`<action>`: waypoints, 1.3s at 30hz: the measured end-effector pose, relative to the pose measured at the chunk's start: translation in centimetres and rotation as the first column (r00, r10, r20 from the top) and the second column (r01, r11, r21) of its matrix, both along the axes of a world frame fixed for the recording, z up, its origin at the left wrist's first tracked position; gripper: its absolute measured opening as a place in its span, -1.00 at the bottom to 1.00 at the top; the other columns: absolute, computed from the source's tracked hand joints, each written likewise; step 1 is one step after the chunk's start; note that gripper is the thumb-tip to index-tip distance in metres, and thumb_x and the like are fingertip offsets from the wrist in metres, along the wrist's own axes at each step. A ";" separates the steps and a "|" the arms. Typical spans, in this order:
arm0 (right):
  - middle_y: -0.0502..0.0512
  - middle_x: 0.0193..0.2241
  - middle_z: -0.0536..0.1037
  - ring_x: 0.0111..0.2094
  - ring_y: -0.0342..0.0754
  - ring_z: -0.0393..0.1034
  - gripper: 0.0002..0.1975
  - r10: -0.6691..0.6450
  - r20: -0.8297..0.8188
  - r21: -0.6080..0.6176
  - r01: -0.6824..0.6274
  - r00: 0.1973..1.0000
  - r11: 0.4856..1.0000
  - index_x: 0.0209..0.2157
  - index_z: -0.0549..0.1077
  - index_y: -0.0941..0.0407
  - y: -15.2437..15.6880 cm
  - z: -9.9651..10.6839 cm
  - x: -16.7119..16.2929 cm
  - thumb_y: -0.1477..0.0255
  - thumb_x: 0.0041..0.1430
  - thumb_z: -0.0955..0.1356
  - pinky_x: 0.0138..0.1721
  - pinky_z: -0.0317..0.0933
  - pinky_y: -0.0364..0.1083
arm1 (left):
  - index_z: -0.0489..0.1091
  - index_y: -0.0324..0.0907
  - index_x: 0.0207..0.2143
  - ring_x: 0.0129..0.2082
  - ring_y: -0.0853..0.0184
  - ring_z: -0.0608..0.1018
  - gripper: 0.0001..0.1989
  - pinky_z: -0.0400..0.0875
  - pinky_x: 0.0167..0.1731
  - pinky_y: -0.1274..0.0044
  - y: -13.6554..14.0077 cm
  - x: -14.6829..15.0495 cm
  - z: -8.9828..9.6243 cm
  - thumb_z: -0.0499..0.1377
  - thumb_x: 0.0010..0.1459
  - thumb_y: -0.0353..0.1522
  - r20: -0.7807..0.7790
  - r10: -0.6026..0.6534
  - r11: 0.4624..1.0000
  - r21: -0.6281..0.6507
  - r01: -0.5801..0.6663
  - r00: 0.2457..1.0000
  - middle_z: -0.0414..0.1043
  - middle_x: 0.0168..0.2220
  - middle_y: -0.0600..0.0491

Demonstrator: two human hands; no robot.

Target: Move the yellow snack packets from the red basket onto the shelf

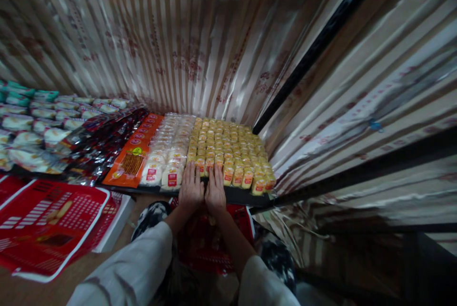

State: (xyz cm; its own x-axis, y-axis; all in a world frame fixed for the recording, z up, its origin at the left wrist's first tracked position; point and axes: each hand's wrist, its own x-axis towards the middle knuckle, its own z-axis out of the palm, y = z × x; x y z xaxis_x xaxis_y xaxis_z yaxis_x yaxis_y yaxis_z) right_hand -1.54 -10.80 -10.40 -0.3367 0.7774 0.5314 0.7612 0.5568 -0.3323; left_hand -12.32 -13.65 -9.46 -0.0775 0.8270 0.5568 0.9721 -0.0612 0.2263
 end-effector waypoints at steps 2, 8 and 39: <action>0.37 0.27 -0.03 0.31 0.05 -0.33 -0.48 0.005 -0.032 -0.006 -0.005 0.999 1.000 0.21 0.08 0.33 0.1 -0.1 0.0 0.54 0.21 0.11 0.23 -0.08 0.19 | 0.03 -0.46 0.20 0.29 0.05 -0.05 -0.42 0.06 0.19 0.18 -0.1 0.1 0.2 0.00 0.13 -0.43 -0.004 0.004 1.000 0.002 -0.004 1.000 -0.02 0.25 -0.34; 0.28 0.28 -0.04 0.31 0.05 -0.32 -0.46 0.080 -0.130 0.022 -0.077 0.988 0.997 0.25 0.01 0.20 0.0 0.1 0.4 0.55 0.22 0.09 0.22 -0.09 0.25 | 0.06 -0.37 0.21 0.30 0.08 -0.06 -0.44 0.01 0.22 0.21 -0.5 -0.1 0.3 0.01 0.15 -0.41 -0.038 -0.013 1.000 -0.022 0.013 0.999 -0.03 0.27 -0.25; 0.30 0.17 0.20 0.24 0.06 -0.01 -0.57 0.030 -0.192 0.033 -0.024 0.981 0.999 0.14 0.21 0.17 -1.5 3.5 2.8 0.48 0.27 0.07 0.14 0.04 0.24 | 0.09 0.10 0.21 0.31 0.00 -0.15 -0.51 -0.26 0.18 -0.04 1.6 1.2 1.7 -0.07 0.22 -0.12 -0.079 -0.249 0.962 -0.133 0.237 0.965 -0.11 0.31 0.14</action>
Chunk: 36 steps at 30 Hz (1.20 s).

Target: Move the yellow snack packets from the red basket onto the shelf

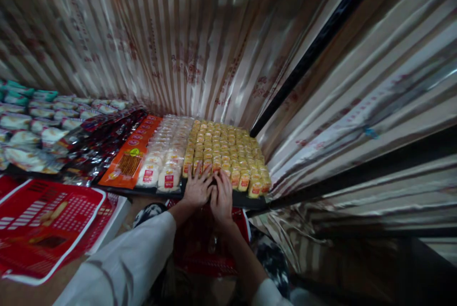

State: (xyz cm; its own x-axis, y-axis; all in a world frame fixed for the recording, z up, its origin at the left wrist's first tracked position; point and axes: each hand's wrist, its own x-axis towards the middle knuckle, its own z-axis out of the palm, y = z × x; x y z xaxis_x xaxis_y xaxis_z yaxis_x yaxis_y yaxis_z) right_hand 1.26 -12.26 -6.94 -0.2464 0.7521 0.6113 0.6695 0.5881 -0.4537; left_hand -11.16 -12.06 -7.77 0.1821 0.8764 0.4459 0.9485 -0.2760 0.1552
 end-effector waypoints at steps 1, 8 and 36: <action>0.30 0.17 0.20 0.24 0.06 -0.01 -0.57 -0.002 0.002 0.001 0.002 1.000 1.000 0.14 0.20 0.16 0.1 0.1 0.0 0.48 0.27 0.07 0.15 0.04 0.24 | 0.09 0.08 0.21 0.31 0.01 -0.15 -0.51 -0.26 0.18 -0.03 0.1 0.2 -0.1 -0.07 0.22 -0.13 0.008 0.016 1.000 0.004 -0.016 1.000 -0.11 0.31 0.14; 0.26 0.16 0.22 0.22 0.04 0.01 -0.57 -0.009 -0.001 0.002 0.009 1.000 1.000 0.15 0.19 0.13 0.2 0.4 0.5 0.46 0.27 0.07 0.15 0.04 0.22 | 0.15 0.04 0.18 0.31 0.06 -0.12 -0.52 -0.27 0.21 0.04 0.2 0.6 -0.6 -0.05 0.22 -0.14 0.036 0.055 0.998 0.030 -0.056 0.998 -0.10 0.30 0.09; 0.21 0.30 -0.16 0.32 -0.02 -0.39 -0.41 0.163 0.592 -0.383 0.097 0.789 0.919 0.27 -0.06 0.27 10.9 7.5 -6.0 0.24 0.32 -0.01 0.26 -0.37 0.05 | 0.39 -0.02 -0.05 0.16 0.09 0.26 -0.70 -0.05 0.17 0.03 0.7 1.3 -0.5 0.05 0.18 -0.23 0.169 0.090 0.992 0.075 -0.104 0.982 0.38 0.04 0.02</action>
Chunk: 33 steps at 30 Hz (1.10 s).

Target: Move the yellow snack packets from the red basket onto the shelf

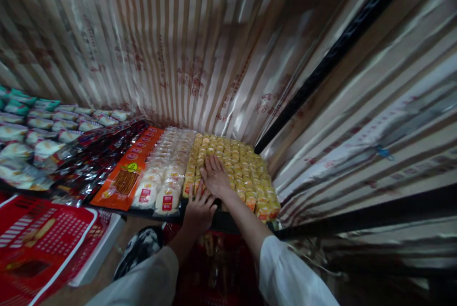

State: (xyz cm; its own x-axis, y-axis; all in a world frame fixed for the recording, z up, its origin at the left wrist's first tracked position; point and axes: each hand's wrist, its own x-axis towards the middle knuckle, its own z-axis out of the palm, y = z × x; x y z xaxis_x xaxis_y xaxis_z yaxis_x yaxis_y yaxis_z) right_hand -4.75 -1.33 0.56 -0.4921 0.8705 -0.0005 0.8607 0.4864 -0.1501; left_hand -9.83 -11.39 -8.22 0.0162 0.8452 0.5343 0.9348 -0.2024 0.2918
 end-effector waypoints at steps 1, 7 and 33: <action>0.19 0.30 -0.19 0.32 -0.03 -0.42 -0.41 -0.004 -0.009 0.016 0.004 1.000 1.000 0.27 -0.08 0.26 0.2 0.0 -0.3 0.23 0.32 -0.02 0.26 -0.38 0.05 | 0.38 -0.01 -0.05 0.16 0.09 0.26 -0.70 -0.05 0.17 0.03 0.0 0.0 0.1 0.05 0.18 -0.23 -0.008 0.003 1.000 -0.013 -0.003 1.000 0.38 0.03 0.02; 0.12 0.31 -0.17 0.32 -0.02 -0.42 -0.38 0.025 0.048 -0.111 -0.020 0.999 0.994 0.28 -0.11 0.21 2.0 -0.3 -1.3 0.17 0.31 -0.02 0.26 -0.41 0.06 | 0.32 0.03 0.03 0.17 0.12 0.25 -0.65 -0.05 0.18 0.07 -0.1 -0.2 0.2 0.01 0.20 -0.21 -0.026 0.006 0.998 -0.066 -0.008 1.000 0.35 0.07 0.05; 0.22 0.31 -0.21 0.32 0.01 -0.42 -0.31 -0.069 0.030 -0.079 0.071 0.997 0.994 0.27 -0.12 0.32 8.4 -0.5 -1.7 0.13 0.29 -0.09 0.26 -0.47 0.03 | 0.11 0.05 0.20 0.28 0.11 0.01 -0.51 -0.16 0.21 0.09 0.3 -0.2 -0.6 -0.03 0.22 -0.18 -0.134 0.006 1.000 0.001 -0.006 0.991 0.03 0.27 0.13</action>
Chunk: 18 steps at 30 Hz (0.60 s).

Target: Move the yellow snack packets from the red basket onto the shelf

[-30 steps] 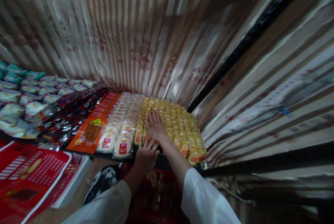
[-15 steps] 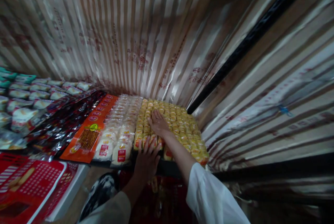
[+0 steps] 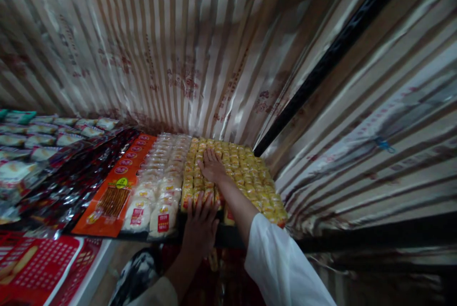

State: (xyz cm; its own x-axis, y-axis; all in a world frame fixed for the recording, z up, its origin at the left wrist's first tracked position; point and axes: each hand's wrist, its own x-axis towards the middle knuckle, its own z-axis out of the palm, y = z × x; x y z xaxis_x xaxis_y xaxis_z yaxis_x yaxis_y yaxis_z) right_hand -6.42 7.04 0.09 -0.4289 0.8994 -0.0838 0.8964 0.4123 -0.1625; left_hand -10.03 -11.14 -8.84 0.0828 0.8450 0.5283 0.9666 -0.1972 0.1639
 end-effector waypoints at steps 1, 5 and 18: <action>0.21 0.31 -0.22 0.32 0.01 -0.43 -0.31 -0.006 -0.012 0.025 0.006 1.000 1.000 0.28 -0.12 0.32 0.3 -0.1 -0.1 0.13 0.29 -0.09 0.26 -0.48 0.03 | 0.11 0.05 0.20 0.28 0.11 0.01 -0.51 -0.17 0.21 0.10 0.0 0.0 -0.1 -0.03 0.22 -0.18 -0.003 0.002 1.000 0.004 -0.002 1.000 0.03 0.27 0.13; 0.22 0.31 -0.23 0.32 0.00 -0.46 -0.33 -0.058 -0.053 0.127 0.064 0.997 0.990 0.28 -0.17 0.33 1.8 -0.1 -0.2 0.17 0.30 -0.08 0.26 -0.51 0.03 | 0.08 0.04 0.22 0.28 0.11 0.00 -0.49 -0.21 0.22 0.10 0.1 0.0 0.0 -0.03 0.22 -0.19 -0.019 0.003 1.000 0.013 -0.003 1.000 0.01 0.28 0.12; 0.22 0.31 -0.16 0.32 0.02 -0.40 -0.33 -0.054 -0.044 0.009 0.055 0.998 0.998 0.27 -0.07 0.31 2.3 -0.4 -2.6 0.15 0.30 -0.08 0.26 -0.47 0.05 | 0.07 0.09 0.21 0.26 0.13 0.07 -0.49 -0.24 0.22 0.15 0.2 -0.1 0.0 0.00 0.21 -0.17 -0.007 0.012 0.999 0.046 -0.011 1.000 0.01 0.28 0.16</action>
